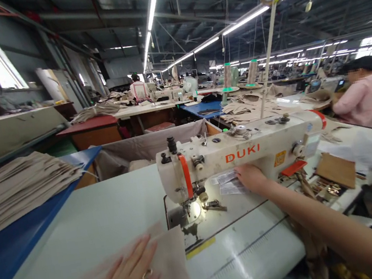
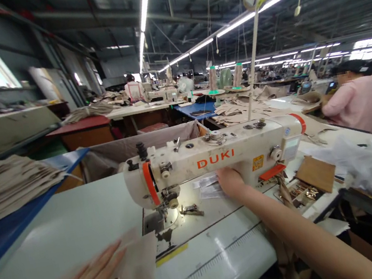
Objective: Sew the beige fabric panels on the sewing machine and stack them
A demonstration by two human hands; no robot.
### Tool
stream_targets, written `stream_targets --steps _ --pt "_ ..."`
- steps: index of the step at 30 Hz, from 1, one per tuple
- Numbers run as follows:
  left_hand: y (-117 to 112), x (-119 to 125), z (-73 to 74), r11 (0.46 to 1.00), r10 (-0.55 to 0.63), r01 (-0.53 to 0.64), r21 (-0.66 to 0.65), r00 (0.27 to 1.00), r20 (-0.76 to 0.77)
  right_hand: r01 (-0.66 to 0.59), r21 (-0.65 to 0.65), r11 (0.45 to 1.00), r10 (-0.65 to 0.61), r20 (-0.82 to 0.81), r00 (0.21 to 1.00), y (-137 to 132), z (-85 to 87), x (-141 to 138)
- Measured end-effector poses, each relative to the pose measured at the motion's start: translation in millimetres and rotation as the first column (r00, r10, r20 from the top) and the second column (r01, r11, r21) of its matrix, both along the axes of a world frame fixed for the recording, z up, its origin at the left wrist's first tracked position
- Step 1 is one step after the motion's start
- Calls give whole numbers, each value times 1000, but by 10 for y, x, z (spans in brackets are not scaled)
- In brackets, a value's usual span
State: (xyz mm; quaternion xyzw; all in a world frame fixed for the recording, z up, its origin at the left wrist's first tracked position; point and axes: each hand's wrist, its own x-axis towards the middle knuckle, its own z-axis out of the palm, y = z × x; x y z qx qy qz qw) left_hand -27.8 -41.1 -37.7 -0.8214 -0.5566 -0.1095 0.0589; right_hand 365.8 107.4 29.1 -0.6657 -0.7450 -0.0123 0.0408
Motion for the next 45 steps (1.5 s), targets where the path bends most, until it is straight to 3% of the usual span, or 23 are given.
stream_targets --steps 3,10,17,22,30,34,38,42,45 --pt "112 249 190 992 -35 32 -119 999 -21 -5 -14 1000 6 15 1000 28 -7 -21" --pt "82 459 311 949 37 -55 -311 997 -64 -37 -20 999 37 28 999 26 -31 -11" --pt "196 471 376 949 85 -100 -300 994 -62 0 -18 1000 1 39 999 23 37 -59" --pt "281 473 357 957 89 -101 -272 994 -57 -91 -25 996 90 -11 996 -167 99 8" --pt "287 512 404 966 87 -102 -239 994 -71 -202 -50 978 195 -115 974 -361 -66 71" --pt "302 472 332 985 61 -66 -161 997 -36 -199 -26 980 193 -146 970 -323 -123 59" --pt "337 373 162 1000 -2 2 -3 1000 14 -187 25 982 188 -165 968 -329 -154 60" --pt "369 289 51 978 -87 79 191 996 32 -172 89 981 186 -199 962 -425 -123 101" --pt "357 280 98 947 -172 142 290 981 84 -196 131 972 222 -236 946 -613 -53 100"
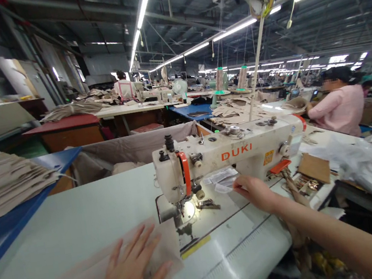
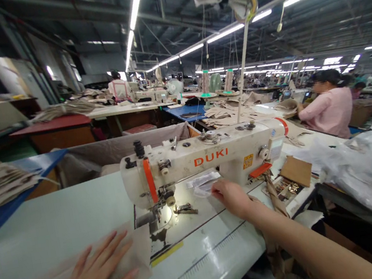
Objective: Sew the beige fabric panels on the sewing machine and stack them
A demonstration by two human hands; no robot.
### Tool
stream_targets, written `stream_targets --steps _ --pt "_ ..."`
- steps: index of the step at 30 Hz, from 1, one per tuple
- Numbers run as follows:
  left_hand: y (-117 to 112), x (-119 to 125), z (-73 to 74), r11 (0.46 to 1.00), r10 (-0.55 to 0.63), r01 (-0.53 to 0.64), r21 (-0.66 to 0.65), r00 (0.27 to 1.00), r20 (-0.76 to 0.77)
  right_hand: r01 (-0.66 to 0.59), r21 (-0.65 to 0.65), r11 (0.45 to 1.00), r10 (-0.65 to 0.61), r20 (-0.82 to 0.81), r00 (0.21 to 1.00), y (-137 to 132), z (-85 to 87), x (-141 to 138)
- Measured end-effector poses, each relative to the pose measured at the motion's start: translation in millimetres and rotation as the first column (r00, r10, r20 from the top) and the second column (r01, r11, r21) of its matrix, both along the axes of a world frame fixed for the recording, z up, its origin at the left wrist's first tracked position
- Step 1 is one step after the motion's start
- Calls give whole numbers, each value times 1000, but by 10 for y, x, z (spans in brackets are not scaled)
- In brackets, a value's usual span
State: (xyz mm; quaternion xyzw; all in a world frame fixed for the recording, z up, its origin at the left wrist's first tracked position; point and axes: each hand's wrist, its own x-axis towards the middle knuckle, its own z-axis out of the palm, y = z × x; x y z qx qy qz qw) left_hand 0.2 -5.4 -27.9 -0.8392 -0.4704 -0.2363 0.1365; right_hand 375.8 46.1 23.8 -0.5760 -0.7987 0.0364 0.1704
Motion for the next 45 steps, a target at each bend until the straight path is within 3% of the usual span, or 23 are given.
stream_targets --steps 3,5,7,9,11,13,15,18,20,22,25,27,30,33,36,38,40,42,45 --pt "-59 28 123 999 -53 52 8 982 181 -94 94 991 99 -51 994 -256 64 -137" --pt "-119 54 208 997 6 22 -72 928 373 -215 190 958 227 -47 973 -414 82 -342" --pt "-181 80 276 974 122 5 -227 830 544 -341 282 897 349 24 937 -527 75 -630" --pt "-228 108 325 909 216 96 -405 722 658 -456 351 817 436 140 889 -579 52 -958" --pt "-251 138 362 807 280 264 -529 617 735 -552 379 743 497 239 834 -573 26 -1268" --pt "-250 164 397 681 355 421 -599 526 773 -607 421 674 537 285 794 -533 0 -1508" --pt "-238 176 440 593 426 508 -625 461 779 -623 476 621 570 271 776 -488 -27 -1657" --pt "-223 163 507 582 461 518 -627 425 779 -619 530 579 638 179 749 -455 -79 -1722" --pt "-217 145 534 598 449 498 -629 441 777 -593 531 606 679 43 733 -460 -124 -1694" --pt "-212 130 534 599 440 490 -634 460 771 -510 497 702 662 -191 725 -472 -176 -1643" --pt "-200 125 502 604 442 474 -640 469 765 -353 286 891 454 -597 661 -464 -256 -1584" --pt "-194 132 477 604 454 456 -654 478 752 -366 33 930 250 -786 565 -429 -302 -1577" --pt "-187 142 448 606 469 417 -678 501 727 -511 -254 821 13 -887 461 -347 -359 -1602" --pt "-176 134 417 631 457 351 -692 553 697 -560 -368 742 -94 -884 457 -270 -402 -1631" --pt "-171 103 386 724 423 177 -667 649 632 -533 -450 716 -199 -864 463 -224 -428 -1648" --pt "-185 86 378 871 331 2 -492 738 589 -518 -480 708 -251 -856 452 -210 -436 -1657" --pt "-214 90 381 984 157 -92 -153 853 497 -519 -485 704 -277 -860 428 -201 -434 -1664" --pt "-245 123 387 987 -12 -37 155 951 308 -536 -480 694 -288 -868 404 -196 -420 -1665" --pt "-254 202 373 944 -135 123 306 991 18 -584 -478 656 -300 -875 380 -190 -377 -1650"
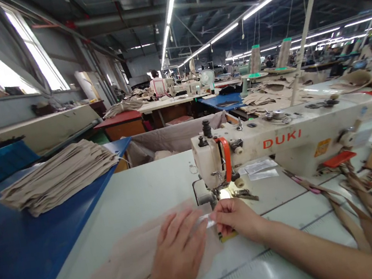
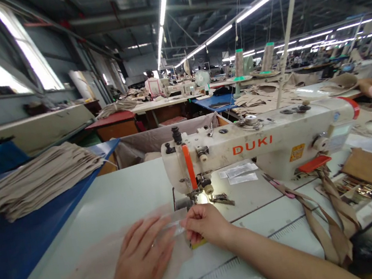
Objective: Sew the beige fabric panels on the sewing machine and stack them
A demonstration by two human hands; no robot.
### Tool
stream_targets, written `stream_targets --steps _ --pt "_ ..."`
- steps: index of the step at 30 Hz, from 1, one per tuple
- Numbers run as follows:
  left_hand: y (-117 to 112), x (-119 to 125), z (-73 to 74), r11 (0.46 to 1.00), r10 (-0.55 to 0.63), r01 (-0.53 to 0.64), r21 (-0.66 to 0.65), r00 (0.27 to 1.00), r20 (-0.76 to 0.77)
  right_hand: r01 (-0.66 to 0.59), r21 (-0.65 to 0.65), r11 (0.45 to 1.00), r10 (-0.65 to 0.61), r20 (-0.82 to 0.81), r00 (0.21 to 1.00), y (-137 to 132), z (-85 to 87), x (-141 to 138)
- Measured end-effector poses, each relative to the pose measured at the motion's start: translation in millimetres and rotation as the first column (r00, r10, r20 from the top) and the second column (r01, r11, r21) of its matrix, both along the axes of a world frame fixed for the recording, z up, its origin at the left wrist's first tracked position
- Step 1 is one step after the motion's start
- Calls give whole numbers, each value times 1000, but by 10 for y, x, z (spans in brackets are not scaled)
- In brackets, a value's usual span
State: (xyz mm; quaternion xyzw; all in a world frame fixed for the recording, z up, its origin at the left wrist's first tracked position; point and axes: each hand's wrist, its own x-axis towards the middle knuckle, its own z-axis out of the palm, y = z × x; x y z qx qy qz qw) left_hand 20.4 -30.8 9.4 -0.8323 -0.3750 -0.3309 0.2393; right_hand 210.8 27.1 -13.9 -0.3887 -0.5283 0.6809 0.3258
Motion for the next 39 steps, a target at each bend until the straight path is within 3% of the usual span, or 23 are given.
stream_targets --steps 4,10,12,14,16,18,20,22,29,39 --pt "77 72 -21 996 -83 87 20 986 -147 -74 -42 996 72 -47 996 -2 67 30" --pt "177 124 95 983 -186 178 -54 951 -246 -101 -18 995 101 -10 995 29 64 26" --pt "201 118 86 978 -204 191 -81 959 -199 -93 35 995 91 53 994 40 53 34" --pt "231 90 27 976 -196 181 -120 972 -129 -19 181 983 -10 157 988 17 57 67" --pt "260 46 -59 972 -140 132 -196 990 -31 31 458 888 -168 262 950 -57 70 120" --pt "283 2 -145 945 -48 69 -320 996 73 -109 725 680 -232 353 907 -176 76 177" --pt "298 -27 -209 904 19 42 -425 990 138 -346 827 443 -196 465 863 -305 64 217" --pt "309 -37 -243 886 33 45 -462 987 160 -496 814 302 -177 559 810 -405 42 239" --pt "390 22 -273 898 33 24 -439 992 122 -629 748 213 -248 664 706 -373 89 319" --pt "395 91 -181 955 -54 78 -286 994 92 -616 766 184 -212 643 736 -315 56 403"
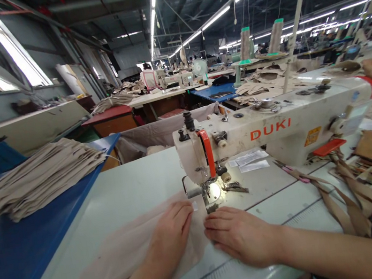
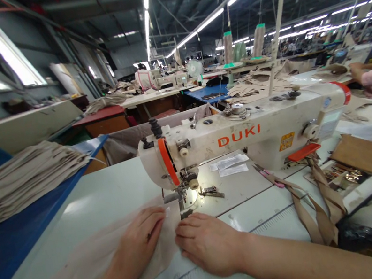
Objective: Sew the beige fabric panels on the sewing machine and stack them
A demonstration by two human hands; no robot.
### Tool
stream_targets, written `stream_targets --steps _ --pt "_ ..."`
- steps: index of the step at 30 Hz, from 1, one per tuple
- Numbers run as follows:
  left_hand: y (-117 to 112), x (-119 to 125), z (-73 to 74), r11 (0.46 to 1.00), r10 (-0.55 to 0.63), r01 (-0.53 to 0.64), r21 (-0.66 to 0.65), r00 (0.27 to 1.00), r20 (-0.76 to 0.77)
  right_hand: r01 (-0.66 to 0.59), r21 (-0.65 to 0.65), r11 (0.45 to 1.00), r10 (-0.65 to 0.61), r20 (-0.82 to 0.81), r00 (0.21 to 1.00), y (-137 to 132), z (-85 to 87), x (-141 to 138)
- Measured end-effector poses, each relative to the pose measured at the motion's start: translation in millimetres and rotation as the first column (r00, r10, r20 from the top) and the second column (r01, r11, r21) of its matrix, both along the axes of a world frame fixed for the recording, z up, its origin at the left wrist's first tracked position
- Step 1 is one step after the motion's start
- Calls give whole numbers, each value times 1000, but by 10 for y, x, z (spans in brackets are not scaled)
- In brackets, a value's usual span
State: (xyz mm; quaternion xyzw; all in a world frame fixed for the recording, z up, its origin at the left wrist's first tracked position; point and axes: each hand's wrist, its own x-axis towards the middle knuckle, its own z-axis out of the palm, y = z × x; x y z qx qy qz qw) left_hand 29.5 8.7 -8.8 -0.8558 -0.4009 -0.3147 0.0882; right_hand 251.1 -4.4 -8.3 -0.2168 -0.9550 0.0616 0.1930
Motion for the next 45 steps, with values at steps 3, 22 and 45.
stream_targets --steps 3,22,45 --pt "-2 49 -5 997 -68 69 21 996 -59 -5 4 1000 5 12 1000 2 0 5" --pt "51 152 17 987 -154 159 10 966 -207 -25 63 998 25 4 1000 0 -58 16" --pt "27 41 -280 995 -82 95 29 951 -298 -22 30 999 23 -13 1000 4 -44 6"
